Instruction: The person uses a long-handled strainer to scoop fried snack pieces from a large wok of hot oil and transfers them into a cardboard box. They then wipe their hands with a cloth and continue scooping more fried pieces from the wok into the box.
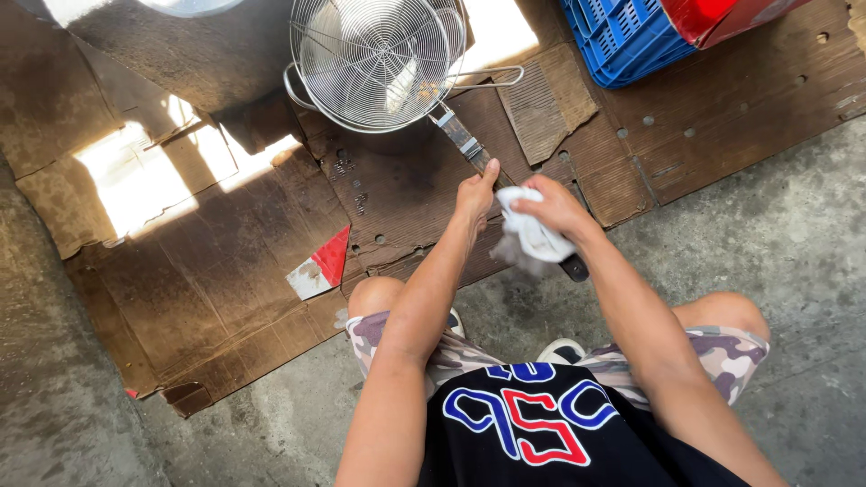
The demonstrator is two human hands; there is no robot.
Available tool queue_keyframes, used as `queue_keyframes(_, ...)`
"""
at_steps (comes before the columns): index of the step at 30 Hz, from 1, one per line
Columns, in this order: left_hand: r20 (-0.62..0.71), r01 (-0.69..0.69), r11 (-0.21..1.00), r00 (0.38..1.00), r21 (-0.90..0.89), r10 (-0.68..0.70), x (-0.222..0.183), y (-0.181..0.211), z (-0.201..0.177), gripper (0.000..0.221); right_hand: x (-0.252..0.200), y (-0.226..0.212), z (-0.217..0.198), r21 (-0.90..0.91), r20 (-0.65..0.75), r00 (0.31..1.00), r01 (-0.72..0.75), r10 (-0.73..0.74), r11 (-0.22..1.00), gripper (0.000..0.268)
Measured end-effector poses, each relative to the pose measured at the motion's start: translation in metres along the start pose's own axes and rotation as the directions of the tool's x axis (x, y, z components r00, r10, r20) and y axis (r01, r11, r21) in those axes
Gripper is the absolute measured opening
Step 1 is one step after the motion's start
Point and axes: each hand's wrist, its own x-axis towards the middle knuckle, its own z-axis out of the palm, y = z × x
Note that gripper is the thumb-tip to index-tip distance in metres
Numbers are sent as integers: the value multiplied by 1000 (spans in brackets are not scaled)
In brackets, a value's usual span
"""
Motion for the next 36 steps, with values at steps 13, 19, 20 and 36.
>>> queue_keyframes(13,94,81,975,994,-209,-62,-3,20,-10,56,-25,36,-7,136,71,997,-8,-2,991,55)
queue_keyframes(19,36,99,993,995,-65,-97,-10,22,-5,55,-75,46,-32,43,33,999,-18,17,999,56)
queue_keyframes(20,47,111,991,993,-71,-108,-12,15,-4,53,-75,44,-26,40,35,999,-40,38,998,55)
queue_keyframes(36,155,75,916,988,-394,-15,23,0,-1,52,-32,35,-27,107,152,988,1,-18,994,52)
